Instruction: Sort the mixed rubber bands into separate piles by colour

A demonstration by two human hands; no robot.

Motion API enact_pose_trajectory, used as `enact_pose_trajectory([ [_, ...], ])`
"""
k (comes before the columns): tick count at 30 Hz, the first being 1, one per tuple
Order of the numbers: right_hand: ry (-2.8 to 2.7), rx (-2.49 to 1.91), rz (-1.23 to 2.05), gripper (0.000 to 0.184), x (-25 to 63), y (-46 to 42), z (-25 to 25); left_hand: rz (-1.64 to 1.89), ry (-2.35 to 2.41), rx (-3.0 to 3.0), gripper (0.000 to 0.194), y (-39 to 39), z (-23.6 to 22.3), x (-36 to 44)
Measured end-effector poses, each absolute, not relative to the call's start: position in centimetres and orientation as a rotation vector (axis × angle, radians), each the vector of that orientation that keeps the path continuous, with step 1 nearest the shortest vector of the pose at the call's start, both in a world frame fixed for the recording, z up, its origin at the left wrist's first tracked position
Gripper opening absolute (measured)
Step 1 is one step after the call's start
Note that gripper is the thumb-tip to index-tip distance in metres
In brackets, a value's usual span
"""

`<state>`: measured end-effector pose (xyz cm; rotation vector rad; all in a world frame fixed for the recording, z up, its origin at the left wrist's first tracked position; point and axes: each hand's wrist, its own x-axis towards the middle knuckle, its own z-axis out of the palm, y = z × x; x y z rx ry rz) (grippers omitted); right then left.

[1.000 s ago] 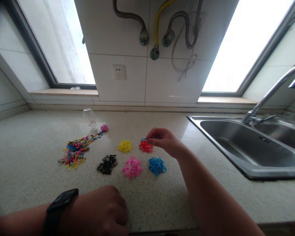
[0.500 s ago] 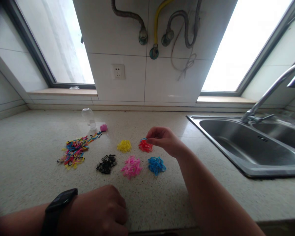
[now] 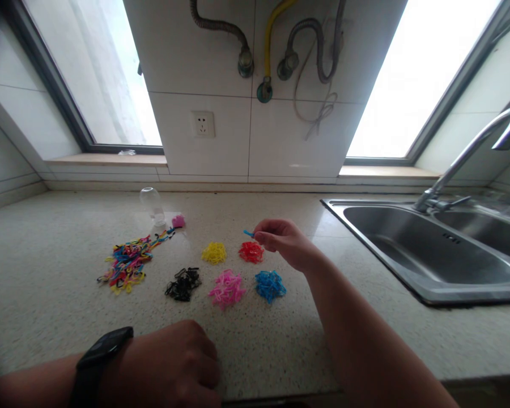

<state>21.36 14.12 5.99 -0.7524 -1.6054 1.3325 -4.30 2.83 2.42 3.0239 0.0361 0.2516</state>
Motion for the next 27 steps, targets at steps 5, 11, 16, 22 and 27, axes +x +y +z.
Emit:
enact_pose_trajectory([
  [5, -1.616, -0.747, 1.332, 0.028, 21.53, 14.21, 5.99, 0.258, 0.056, 3.039, 0.026, 2.72, 2.33, -4.30],
  [11, -1.595, -0.741, 1.351, 0.027, 21.67, 14.19, 6.09, 0.227, 0.047, 3.040, 0.024, 2.78, 2.38, -4.33],
  [16, -1.543, -0.745, 1.404, 0.028, 21.40, 13.94, 6.22, 0.209, 0.039, 3.032, 0.024, 2.82, 2.55, -4.30],
  [22, -1.506, -0.699, 1.450, 0.029, 21.32, 13.86, 6.28, 0.243, 0.046, 3.025, 0.025, 2.77, 2.32, -4.31],
  [27, -1.508, -0.689, 1.464, 0.028, 21.33, 13.82, 6.30, 0.256, 0.064, 3.028, 0.025, 2.69, 2.28, -4.26],
])
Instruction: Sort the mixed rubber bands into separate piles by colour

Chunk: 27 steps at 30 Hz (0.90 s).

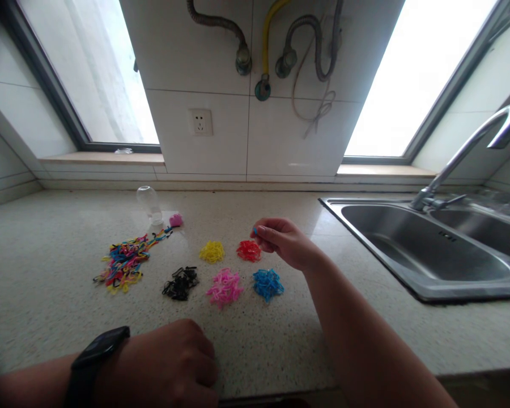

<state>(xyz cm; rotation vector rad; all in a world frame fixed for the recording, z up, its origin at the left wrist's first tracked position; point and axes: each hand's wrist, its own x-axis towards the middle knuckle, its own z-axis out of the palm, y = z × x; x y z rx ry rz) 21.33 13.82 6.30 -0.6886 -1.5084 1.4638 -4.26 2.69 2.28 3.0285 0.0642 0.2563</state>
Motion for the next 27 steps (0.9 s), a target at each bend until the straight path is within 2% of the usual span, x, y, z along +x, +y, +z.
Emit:
enact_pose_trajectory([
  [27, -1.553, -0.731, 1.428, 0.025, 21.46, 14.22, 5.94, 0.250, 0.051, 3.039, 0.025, 2.70, 2.30, -4.32],
])
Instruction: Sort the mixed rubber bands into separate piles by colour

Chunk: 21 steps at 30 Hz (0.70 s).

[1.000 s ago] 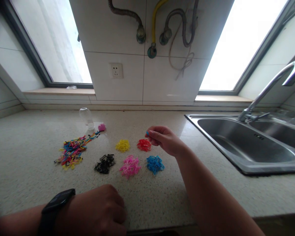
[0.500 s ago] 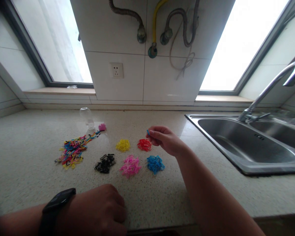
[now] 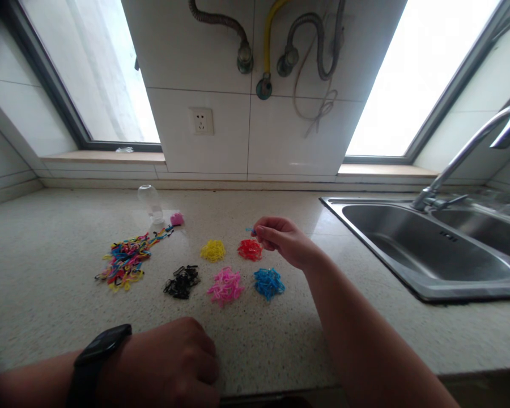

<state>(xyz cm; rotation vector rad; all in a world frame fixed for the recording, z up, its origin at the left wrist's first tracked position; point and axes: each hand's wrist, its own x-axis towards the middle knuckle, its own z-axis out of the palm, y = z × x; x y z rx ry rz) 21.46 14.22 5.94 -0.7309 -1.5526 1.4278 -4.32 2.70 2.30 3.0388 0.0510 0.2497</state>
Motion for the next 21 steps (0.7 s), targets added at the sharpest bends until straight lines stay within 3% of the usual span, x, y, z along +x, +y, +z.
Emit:
enact_pose_trajectory([
  [21, -1.649, -0.765, 1.353, 0.024, 21.28, 14.45, 5.65, 0.225, 0.055, 3.039, 0.025, 2.71, 2.82, -4.29],
])
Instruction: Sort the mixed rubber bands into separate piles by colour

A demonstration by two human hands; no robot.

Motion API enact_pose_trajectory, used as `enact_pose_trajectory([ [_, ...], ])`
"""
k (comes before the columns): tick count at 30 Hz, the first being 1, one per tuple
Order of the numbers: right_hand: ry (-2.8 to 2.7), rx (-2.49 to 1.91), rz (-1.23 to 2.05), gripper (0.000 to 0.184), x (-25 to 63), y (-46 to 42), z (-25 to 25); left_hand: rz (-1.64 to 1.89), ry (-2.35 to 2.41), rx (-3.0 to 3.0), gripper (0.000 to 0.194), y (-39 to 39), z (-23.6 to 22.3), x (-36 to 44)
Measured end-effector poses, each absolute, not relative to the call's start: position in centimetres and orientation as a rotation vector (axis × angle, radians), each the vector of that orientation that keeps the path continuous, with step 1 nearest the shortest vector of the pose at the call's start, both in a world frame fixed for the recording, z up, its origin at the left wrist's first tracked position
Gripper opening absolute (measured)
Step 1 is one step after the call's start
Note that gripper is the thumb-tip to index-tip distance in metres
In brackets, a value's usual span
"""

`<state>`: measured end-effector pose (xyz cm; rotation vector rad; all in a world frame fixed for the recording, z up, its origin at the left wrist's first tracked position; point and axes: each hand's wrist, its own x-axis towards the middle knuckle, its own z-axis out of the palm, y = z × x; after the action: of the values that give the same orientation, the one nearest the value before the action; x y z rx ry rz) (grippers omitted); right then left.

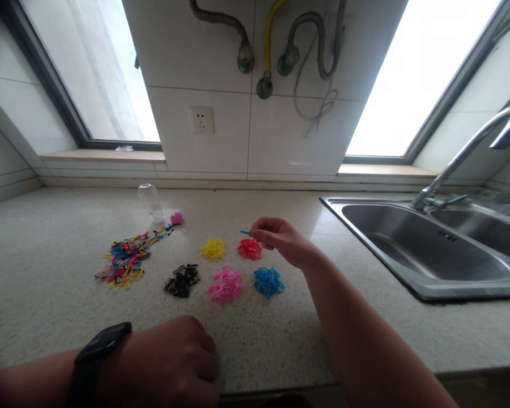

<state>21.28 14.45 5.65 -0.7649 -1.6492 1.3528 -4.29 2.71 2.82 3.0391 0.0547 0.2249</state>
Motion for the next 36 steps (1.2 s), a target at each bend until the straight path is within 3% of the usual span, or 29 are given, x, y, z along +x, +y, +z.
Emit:
enact_pose_trajectory([
  [36, -1.706, -0.799, 1.338, 0.020, 21.51, 14.50, 5.58, 0.233, 0.068, 3.035, 0.025, 2.61, 2.69, -4.33],
])
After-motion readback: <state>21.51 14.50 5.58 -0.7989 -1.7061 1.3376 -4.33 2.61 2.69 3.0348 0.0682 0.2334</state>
